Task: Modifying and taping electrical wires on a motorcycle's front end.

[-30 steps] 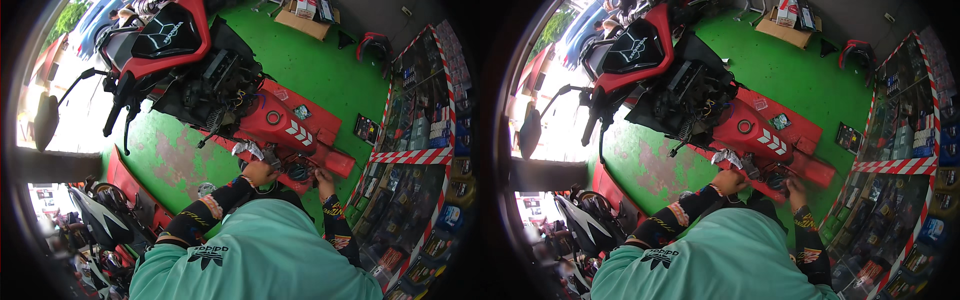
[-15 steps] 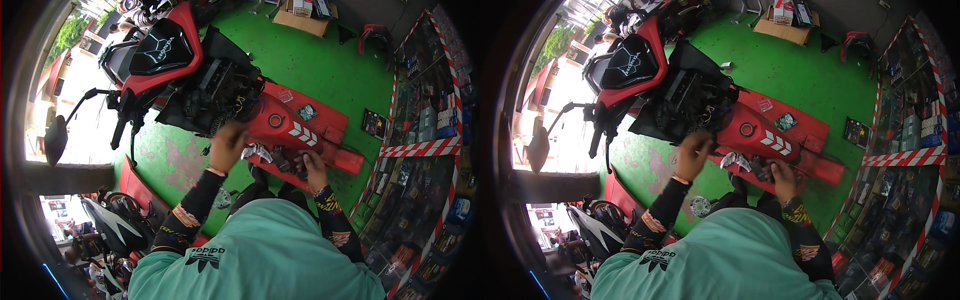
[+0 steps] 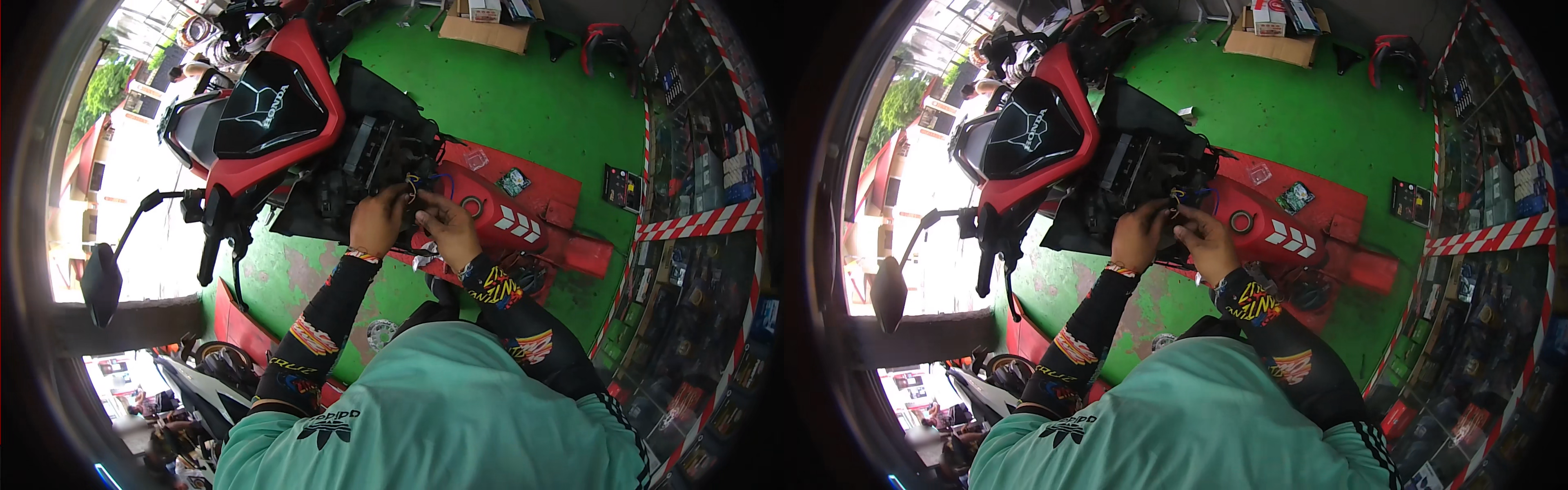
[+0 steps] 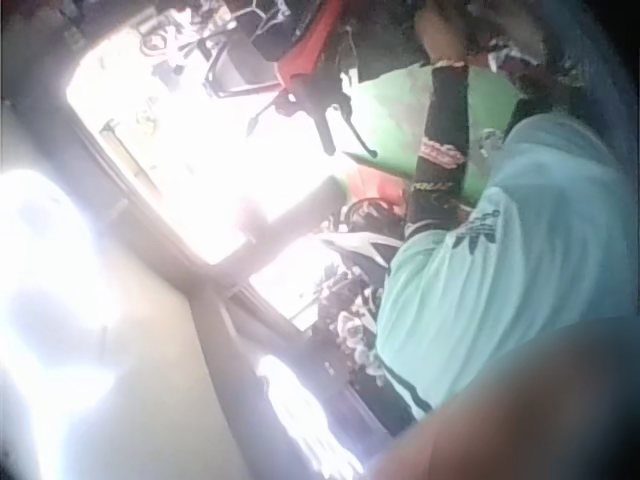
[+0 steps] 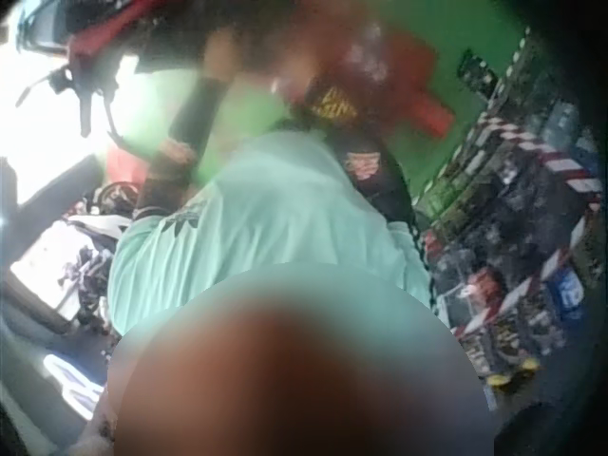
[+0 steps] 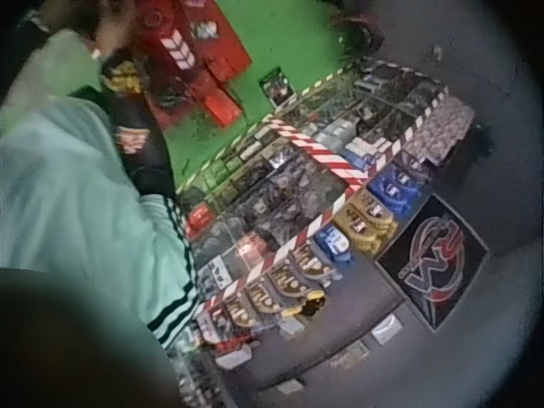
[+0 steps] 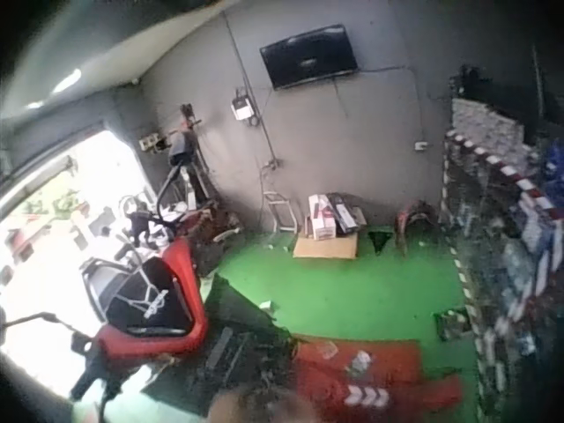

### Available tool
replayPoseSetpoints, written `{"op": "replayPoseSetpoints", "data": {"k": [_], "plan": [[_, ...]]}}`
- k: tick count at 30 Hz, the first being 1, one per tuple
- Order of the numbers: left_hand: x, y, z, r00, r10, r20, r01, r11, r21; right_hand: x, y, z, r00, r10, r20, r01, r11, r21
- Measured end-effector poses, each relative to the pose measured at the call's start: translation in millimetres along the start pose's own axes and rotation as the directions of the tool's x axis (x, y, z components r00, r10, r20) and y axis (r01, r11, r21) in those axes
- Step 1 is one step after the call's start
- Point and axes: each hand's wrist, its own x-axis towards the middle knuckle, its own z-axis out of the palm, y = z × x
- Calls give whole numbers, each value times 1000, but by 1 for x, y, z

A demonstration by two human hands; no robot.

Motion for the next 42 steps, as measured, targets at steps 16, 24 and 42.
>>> {"op": "replayPoseSetpoints", "data": {"k": [16,24,42], "plan": [[8,-7,-7,920,-253,300,360,849,-387,23,43,22,963,-70,-261,144,950,277],[8,-29,-2,954,-98,283,227,853,-470,27,49,28,946,-99,-308,179,953,245],[14,-32,-7,949,-66,308,166,936,-310,20,50,31,960,89,-266,41,893,448]]}}
